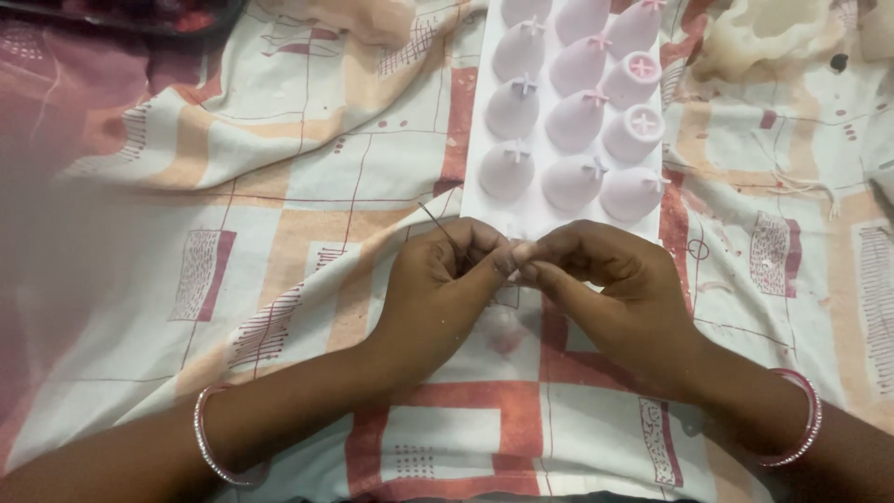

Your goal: The person is seen threading a wick through the bottom of a silicone candle mold.

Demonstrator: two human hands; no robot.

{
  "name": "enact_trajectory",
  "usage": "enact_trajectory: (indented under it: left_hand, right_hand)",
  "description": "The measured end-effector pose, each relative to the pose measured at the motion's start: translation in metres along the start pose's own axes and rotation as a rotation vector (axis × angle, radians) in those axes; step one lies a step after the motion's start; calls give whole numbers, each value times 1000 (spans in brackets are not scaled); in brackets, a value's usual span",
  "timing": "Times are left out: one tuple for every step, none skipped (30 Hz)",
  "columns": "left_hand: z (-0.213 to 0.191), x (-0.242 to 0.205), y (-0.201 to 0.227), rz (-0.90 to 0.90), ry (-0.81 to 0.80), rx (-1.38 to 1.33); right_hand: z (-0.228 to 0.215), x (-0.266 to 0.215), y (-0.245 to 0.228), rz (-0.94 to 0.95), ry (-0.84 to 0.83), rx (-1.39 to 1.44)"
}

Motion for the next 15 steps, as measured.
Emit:
enact_trajectory:
  left_hand:
    - [0,0,0,3,-1,-1]
    - [1,-1,0,14,-12,5]
    - [1,-2,1,25,-21,13]
    - [2,-3,0,26,-19,13]
    - [4,-3,1,49,-36,1]
    - [6,-4,2,73,-53,-12]
    - [7,-6,1,74,-53,-11]
    - [10,-9,8,186,-68,68]
    - [12,-13,16,302,-82,153]
    - [11,-13,18,307,-80,158]
    - [14,-15,21,356,-93,308]
    - [17,-17,23,404,-106,458]
    - [16,-17,19,401,-102,459]
    - [17,-17,15,412,-110,535]
    - [18,-17,11,421,-121,610]
  right_hand:
    - [-1,0,0,-2,0,-2]
    - [-2,-1,-2,-40,-6,-50]
    - [-1,-1,-4,-77,-14,-96]
    - [-2,-2,-2,-78,-16,-96]
    - [-4,-2,-4,-120,-5,-64]
    - [-6,-3,-6,-162,5,-32]
    - [-6,-5,-6,-163,5,-32]
    - [-8,-8,-11,-225,34,-58]
    - [-10,-10,-17,-292,60,-83]
    - [-11,-11,-17,-298,58,-81]
    - [-10,-16,-25,-428,77,-205]
    - [-9,-23,-33,-558,97,-330]
    - [-7,-24,-37,-556,93,-327]
    - [-1,-31,-48,-674,88,-448]
    - [6,-39,-58,-789,84,-569]
Point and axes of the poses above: each hand's wrist, its own x-axis towards the middle knuckle, its own z-axis out of the palm, y = z × x, the point moved 8 cm from there along x, towards the middle knuckle, and after that the axes turned 9 degrees about x, right-handed, at the moved point
